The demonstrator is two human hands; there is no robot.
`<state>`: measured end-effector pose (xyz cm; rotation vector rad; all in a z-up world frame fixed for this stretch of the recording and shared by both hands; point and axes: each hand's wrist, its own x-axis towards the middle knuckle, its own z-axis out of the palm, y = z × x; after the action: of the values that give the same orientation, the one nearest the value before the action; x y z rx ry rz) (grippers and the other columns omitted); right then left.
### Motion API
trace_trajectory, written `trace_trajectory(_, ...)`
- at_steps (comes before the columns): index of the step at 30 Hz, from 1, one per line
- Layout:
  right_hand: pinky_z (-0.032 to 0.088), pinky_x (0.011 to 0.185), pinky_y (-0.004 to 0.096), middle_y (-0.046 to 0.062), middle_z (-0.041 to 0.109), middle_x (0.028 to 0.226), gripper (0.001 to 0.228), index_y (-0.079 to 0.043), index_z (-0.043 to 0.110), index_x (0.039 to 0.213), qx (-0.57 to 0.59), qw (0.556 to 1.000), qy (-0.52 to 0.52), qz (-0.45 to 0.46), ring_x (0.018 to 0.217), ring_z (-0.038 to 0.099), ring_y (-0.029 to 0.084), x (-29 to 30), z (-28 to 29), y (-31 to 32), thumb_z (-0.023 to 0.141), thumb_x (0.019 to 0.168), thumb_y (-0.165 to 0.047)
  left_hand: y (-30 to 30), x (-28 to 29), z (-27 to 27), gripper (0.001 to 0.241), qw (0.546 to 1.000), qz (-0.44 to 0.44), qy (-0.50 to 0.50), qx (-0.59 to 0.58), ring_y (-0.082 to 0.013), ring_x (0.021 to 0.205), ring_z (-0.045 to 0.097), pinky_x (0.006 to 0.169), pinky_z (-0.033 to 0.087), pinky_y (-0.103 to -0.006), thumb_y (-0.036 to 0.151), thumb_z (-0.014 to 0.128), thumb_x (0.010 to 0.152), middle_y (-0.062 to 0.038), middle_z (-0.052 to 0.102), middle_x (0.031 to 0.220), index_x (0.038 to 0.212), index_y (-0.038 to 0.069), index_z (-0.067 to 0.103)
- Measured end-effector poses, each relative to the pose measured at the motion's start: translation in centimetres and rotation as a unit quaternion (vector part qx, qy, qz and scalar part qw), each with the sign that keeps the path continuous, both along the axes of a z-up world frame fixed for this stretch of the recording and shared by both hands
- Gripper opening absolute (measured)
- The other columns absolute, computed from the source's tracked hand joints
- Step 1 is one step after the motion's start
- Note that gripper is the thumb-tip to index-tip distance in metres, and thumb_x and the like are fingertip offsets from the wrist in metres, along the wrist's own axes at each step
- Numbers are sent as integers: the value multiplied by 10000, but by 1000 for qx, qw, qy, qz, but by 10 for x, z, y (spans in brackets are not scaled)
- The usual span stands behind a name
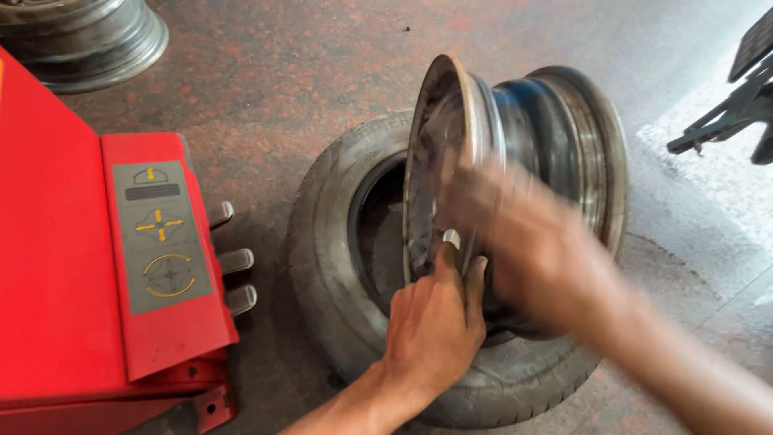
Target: The person scrubs a metal wheel rim with a small abrasive pad, rotating the rim to clean the inner barrel and outer edges. The rim is held over a tire on the floor in a workshop setting.
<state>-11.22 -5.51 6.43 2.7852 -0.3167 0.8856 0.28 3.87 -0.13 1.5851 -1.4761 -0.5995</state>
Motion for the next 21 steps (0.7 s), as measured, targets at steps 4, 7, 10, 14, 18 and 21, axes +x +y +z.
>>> trace_trajectory(4,493,1108,399,175,639,1421,539,4,647,1334,-78,995,52,-41,1315,655,306,3,-5,-12,505,852,200,-5,-4,0,433,1000,13,-4,-2,-443,593,686,567,528,-548,270,480,1031,-238,679,638,1231,-111,528)
trace_trajectory(7,471,1128,428,202,609,1423,522,26,665,1308,72,997,-9,-35,1348,573,315,15,14,-47,512,843,207,1,-1,1,414,998,-5,-10,55,-446,594,684,585,534,-545,289,465,1046,-242,672,618,1191,-94,522)
trace_trajectory(10,548,900,279,189,624,1436,567,14,664,1288,67,997,-44,-9,1374,545,385,1,-5,4,409,830,229,1,2,5,387,1000,-9,-5,13,-463,602,673,587,510,-571,270,469,1044,-245,674,634,1161,-94,529)
trace_trajectory(14,539,1041,402,133,656,1411,521,-50,644,1384,141,985,-29,-93,1248,663,291,13,-2,-27,487,922,134,-1,2,12,397,997,8,-31,66,-463,631,681,623,530,-556,307,476,1051,-263,683,657,1171,-69,516)
trace_trajectory(18,493,1113,441,200,636,1420,461,-23,687,1331,192,980,-39,-47,1291,627,341,42,35,-85,633,882,66,2,21,33,560,990,43,-132,39,-436,1006,660,852,533,-523,408,598,997,-305,630,1148,1251,-77,478)
trace_trajectory(21,419,1138,488,249,589,1438,552,15,663,1350,171,983,-37,-63,1329,564,389,26,23,-59,637,801,67,-16,35,45,672,957,71,-232,-156,-460,1354,465,1123,407,-531,268,627,958,-338,421,1470,1431,-137,374)
